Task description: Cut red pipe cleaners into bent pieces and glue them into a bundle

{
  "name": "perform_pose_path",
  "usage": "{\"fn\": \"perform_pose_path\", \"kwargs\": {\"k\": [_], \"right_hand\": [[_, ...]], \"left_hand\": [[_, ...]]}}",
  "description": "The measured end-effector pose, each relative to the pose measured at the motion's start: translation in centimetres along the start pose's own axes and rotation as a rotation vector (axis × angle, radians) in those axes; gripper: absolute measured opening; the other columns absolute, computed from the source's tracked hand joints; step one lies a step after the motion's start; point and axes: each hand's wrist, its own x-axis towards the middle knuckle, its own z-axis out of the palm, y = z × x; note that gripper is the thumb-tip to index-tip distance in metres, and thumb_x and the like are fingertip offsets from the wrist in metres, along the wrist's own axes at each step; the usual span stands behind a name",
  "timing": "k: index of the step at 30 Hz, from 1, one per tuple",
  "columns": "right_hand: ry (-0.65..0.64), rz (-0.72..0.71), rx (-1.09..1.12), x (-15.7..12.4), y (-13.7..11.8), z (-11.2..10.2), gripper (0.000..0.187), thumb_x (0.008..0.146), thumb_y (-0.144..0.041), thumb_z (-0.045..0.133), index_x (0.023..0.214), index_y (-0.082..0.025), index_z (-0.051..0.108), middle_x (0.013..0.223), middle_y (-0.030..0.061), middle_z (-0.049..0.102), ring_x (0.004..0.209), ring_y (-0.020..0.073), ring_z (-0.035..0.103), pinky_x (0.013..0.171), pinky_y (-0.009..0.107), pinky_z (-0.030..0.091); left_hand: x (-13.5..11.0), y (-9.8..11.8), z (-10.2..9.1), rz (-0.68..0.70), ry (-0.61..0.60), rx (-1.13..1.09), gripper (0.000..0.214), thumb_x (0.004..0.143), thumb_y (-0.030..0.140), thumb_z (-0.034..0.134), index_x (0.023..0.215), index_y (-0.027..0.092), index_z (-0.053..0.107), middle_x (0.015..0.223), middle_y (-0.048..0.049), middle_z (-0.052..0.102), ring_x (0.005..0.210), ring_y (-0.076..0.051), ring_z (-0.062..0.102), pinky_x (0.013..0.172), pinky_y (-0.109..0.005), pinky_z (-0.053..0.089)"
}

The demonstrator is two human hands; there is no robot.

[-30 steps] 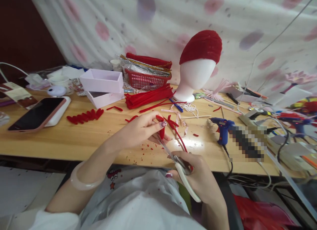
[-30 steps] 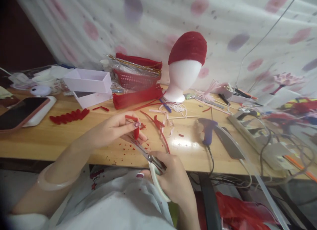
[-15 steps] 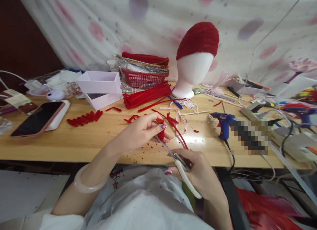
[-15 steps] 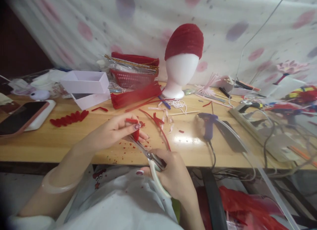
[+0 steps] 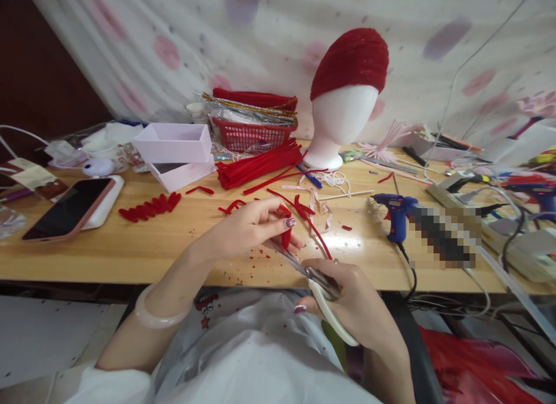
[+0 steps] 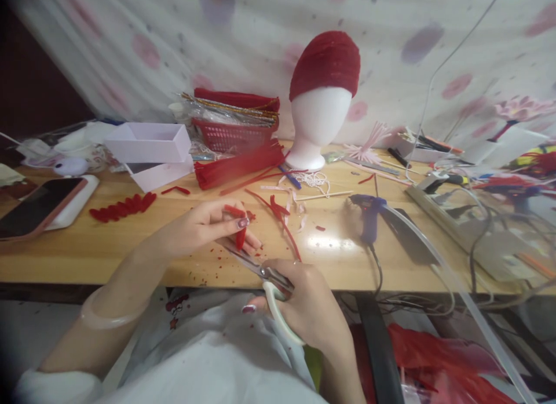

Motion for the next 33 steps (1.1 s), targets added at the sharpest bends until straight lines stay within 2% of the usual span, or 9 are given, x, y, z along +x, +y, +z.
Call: {"fn": "perform_pose_path", "kwargs": {"k": [4,10,14,19,25,29,33], "right_hand": [[0.002,-0.024,-0.021,-0.1,-0.2,0.0,0.035,0.077,-0.047,0.079,0.093,-0.016,0.075,0.062,-0.0036,0.047,0.057,0.0132,0.039,0.050,0.024,0.033],[0.006,-0.016,-0.023,-0.2,-0.3,0.0,0.035,0.077,-0.046,0.080,0.092,-0.015,0.076,0.060,-0.0054,0.043,0.054,0.0115,0.034,0.049,0.023,0.030],[0.011,0.004,-0.016,-0.2,-0.3,0.0,0.037,0.076,-0.048,0.080,0.092,-0.015,0.077,0.061,-0.0039,0.047,0.055,0.0122,0.037,0.049,0.023,0.031],[0.010,0.004,-0.014,0.0,-0.3,-0.2,0.036,0.078,-0.049,0.078,0.088,-0.014,0.077,0.057,-0.0046,0.044,0.055,0.0121,0.035,0.048,0.023,0.029],[0.019,-0.011,-0.055,0.0,-0.1,-0.2,0.037,0.077,-0.050,0.078,0.088,-0.015,0.077,0.057,-0.0030,0.051,0.054,0.0131,0.041,0.050,0.024,0.034],[0.032,-0.039,-0.064,0.0,0.1,0.0,0.037,0.076,-0.047,0.080,0.097,-0.017,0.075,0.066,-0.0005,0.060,0.060,0.0161,0.049,0.054,0.025,0.039],[0.029,-0.014,-0.003,-0.1,0.4,0.0,0.039,0.076,-0.045,0.081,0.100,-0.015,0.073,0.066,-0.0032,0.052,0.061,0.0147,0.043,0.054,0.024,0.035]], "left_hand": [[0.0,0.3,-0.1,0.017,-0.074,0.096,0.021,0.090,0.034,0.068,0.083,0.019,0.056,0.081,-0.0096,0.080,0.083,-0.023,0.078,0.073,-0.033,0.060],[0.2,0.6,-0.2,0.064,-0.064,0.266,0.016,0.092,0.030,0.062,0.082,0.020,0.054,0.087,-0.0094,0.080,0.085,-0.023,0.078,0.072,-0.031,0.058],[0.3,0.6,-0.1,0.056,-0.063,0.272,0.017,0.092,0.031,0.062,0.081,0.021,0.055,0.086,-0.0087,0.080,0.087,-0.025,0.078,0.075,-0.034,0.059],[0.3,0.6,-0.1,0.063,-0.064,0.287,0.017,0.093,0.029,0.061,0.081,0.020,0.055,0.086,-0.0086,0.080,0.084,-0.023,0.078,0.076,-0.033,0.059],[0.4,0.4,-0.2,0.001,-0.096,0.145,0.022,0.091,0.037,0.067,0.084,0.019,0.055,0.082,-0.0107,0.080,0.084,-0.025,0.078,0.075,-0.035,0.060],[0.2,0.0,0.1,0.037,0.005,0.044,0.028,0.087,0.042,0.072,0.085,0.018,0.058,0.086,-0.0114,0.080,0.078,-0.023,0.077,0.072,-0.035,0.061],[-0.3,-0.5,0.8,0.119,0.157,-0.071,0.032,0.083,0.045,0.076,0.088,0.018,0.059,0.098,-0.0112,0.080,0.082,-0.022,0.077,0.071,-0.033,0.062]]}}
